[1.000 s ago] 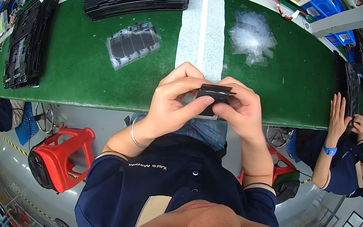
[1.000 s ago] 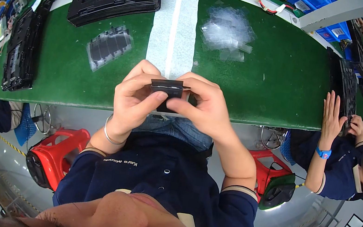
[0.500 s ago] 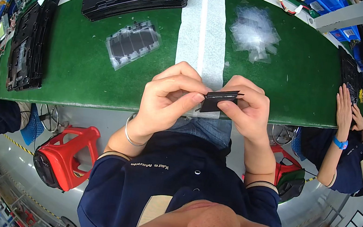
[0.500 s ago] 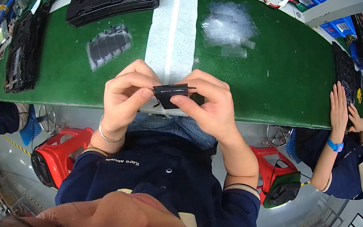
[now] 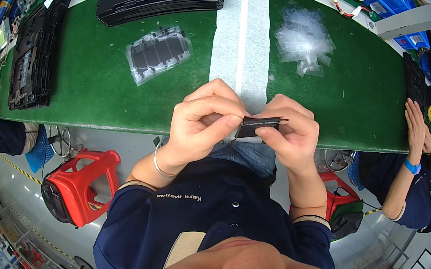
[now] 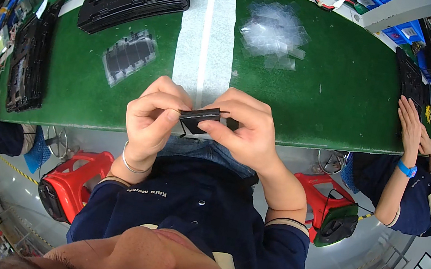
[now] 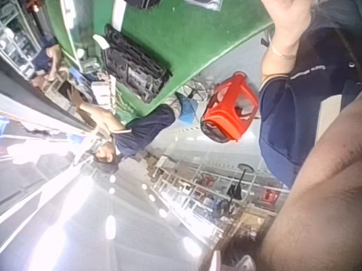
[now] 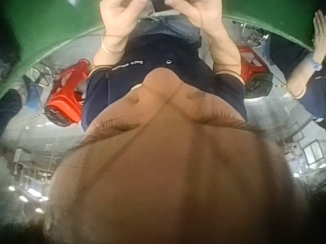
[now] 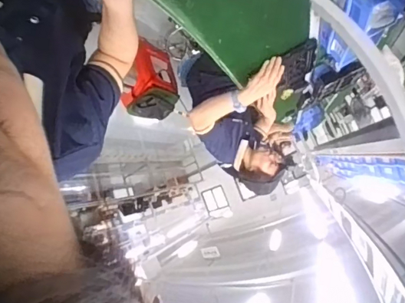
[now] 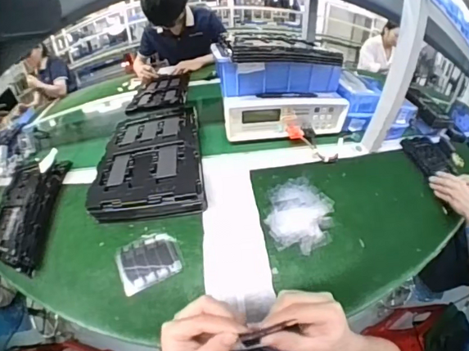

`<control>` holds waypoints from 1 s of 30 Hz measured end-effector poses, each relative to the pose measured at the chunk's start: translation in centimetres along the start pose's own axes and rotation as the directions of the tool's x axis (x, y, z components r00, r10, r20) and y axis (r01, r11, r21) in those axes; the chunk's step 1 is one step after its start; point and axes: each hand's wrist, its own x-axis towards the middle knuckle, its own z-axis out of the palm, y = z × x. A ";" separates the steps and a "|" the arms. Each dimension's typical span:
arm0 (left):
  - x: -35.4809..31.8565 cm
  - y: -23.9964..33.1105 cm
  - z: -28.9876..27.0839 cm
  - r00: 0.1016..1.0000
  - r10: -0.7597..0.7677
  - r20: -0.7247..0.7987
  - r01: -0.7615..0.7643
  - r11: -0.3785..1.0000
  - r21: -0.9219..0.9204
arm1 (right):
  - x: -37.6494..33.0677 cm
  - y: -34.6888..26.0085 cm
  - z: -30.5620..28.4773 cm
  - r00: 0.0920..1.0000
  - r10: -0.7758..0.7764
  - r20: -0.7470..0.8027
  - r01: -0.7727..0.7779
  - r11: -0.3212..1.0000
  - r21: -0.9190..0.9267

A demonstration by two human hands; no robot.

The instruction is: The person attaches adhesive strips onto battery components by hand, peeling the backing films, sticking the strips, folding their edges over the sides of the components, and placing the finished items into a tray.

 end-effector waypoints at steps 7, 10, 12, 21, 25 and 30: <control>0.1 0.3 0.0 0.997 -0.055 -0.061 0.052 0.998 -0.044 | 0.1 0.5 -0.1 0.999 0.030 -0.013 -0.030 0.999 0.021; 0.1 0.2 0.1 0.996 -0.055 -0.067 0.053 0.998 -0.039 | 0.0 0.5 -0.2 1.000 0.023 -0.019 -0.022 1.000 0.019; 0.1 0.1 0.1 0.996 -0.048 -0.069 0.046 0.998 -0.030 | 0.1 0.5 -0.3 1.000 0.026 -0.009 -0.026 1.000 -0.001; 0.0 0.1 0.2 0.996 -0.023 -0.085 0.027 0.998 0.051 | 0.1 0.2 -0.5 0.999 0.043 -0.002 -0.043 0.997 -0.062; 0.1 0.1 0.3 0.996 0.027 -0.088 -0.017 0.994 0.112 | 0.1 0.0 -0.4 0.999 0.030 -0.010 -0.031 0.996 -0.078; 0.0 -0.2 0.8 0.982 0.047 -0.183 -0.025 0.992 0.122 | 0.0 0.4 0.1 0.997 -0.014 -0.070 0.006 0.994 -0.113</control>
